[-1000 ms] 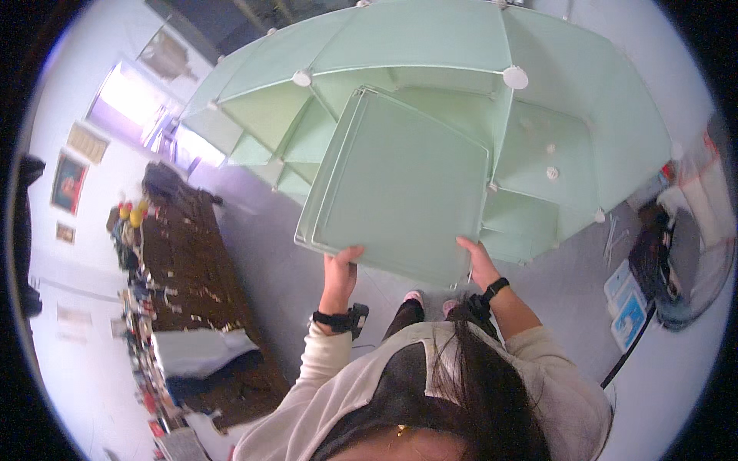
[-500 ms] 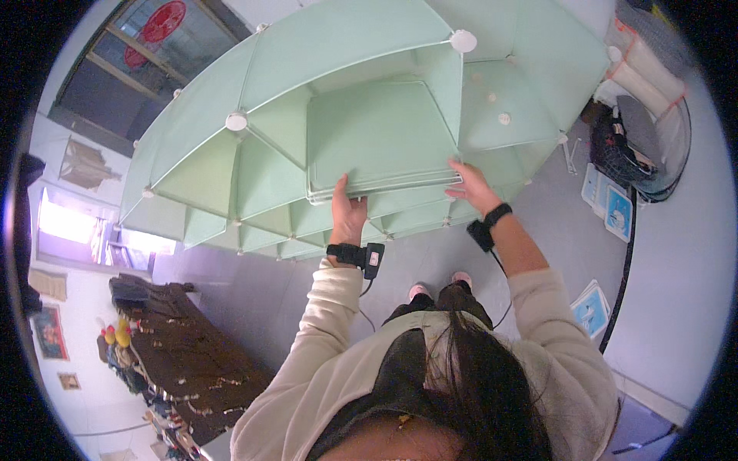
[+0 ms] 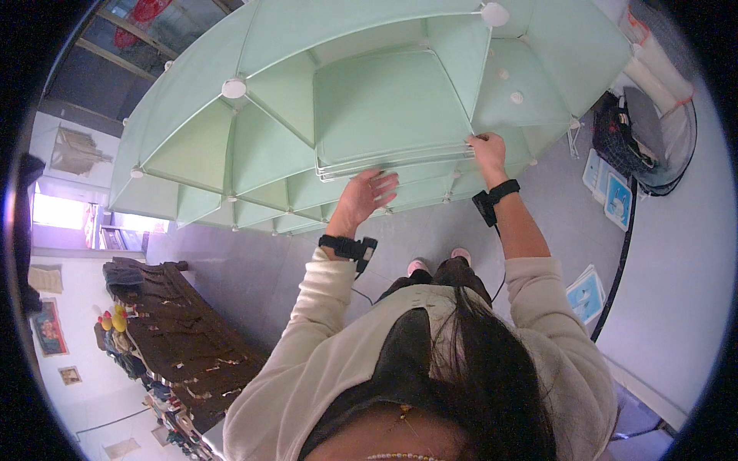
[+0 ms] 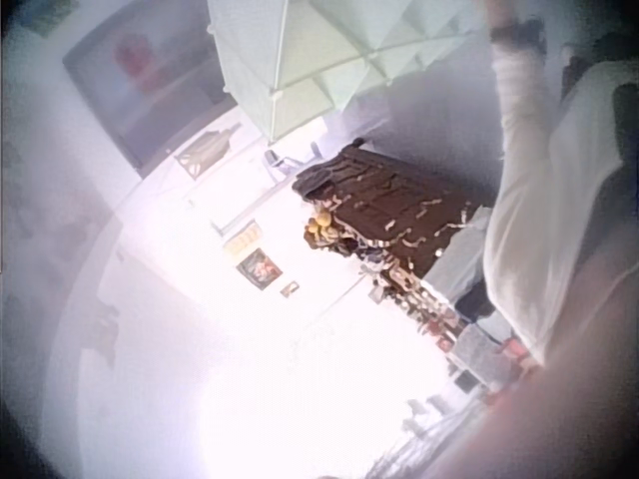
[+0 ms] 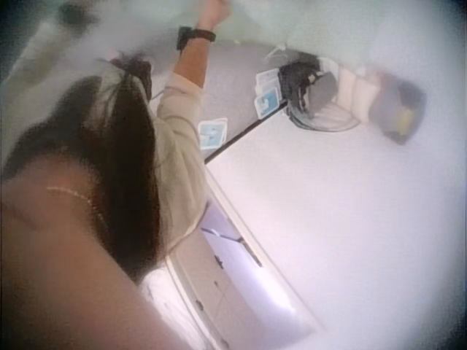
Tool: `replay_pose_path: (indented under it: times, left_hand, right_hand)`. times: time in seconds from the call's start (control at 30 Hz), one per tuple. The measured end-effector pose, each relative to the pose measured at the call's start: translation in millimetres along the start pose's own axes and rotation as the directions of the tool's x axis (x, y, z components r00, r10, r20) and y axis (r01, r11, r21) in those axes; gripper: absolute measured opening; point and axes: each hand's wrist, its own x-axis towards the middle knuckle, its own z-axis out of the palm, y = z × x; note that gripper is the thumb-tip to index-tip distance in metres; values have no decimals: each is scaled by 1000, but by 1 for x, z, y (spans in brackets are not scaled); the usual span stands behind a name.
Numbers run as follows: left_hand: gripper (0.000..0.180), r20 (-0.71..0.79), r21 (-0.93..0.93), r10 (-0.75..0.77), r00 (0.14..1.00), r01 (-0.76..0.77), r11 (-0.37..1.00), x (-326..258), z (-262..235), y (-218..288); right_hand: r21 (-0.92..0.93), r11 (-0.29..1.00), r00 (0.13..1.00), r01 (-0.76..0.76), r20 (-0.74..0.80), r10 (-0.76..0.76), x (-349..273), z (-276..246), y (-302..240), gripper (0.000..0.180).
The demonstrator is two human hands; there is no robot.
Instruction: The person assembles a light green modular shelving unit by inserting translucent panels into a frame and securing them with white plastic clips. They repeatedly lift panels, align edges, and snap clips into place while rotating the structure to access different sides.
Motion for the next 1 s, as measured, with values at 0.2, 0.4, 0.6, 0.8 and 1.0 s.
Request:
replay_pose_path:
  times: [0.2, 0.4, 0.6, 0.8, 1.0]
  left_hand:
    - [28, -191, 761, 688, 701, -337, 555, -32, -38, 13]
    - [49, 96, 967, 937, 337, -255, -8, -45, -32, 62]
    - [77, 651, 723, 416, 635, -350, -596, -148, 38, 61]
    - [79, 643, 765, 497, 583, -461, -449, -181, 93, 44]
    - [47, 452, 870, 684, 572, -453, -196, -293, 93, 77]
  right_hand:
    - [-409, 901, 990, 142, 57, -130, -2, -5, -16, 31]
    - [394, 912, 949, -112, 316, -19, -20, -51, -23, 26]
    - [778, 321, 762, -540, 614, -208, -105, -139, -62, 18]
    - [854, 443, 578, -273, 513, -634, -155, -189, -133, 20]
    - [715, 642, 765, 277, 240, -597, -125, -212, -112, 25]
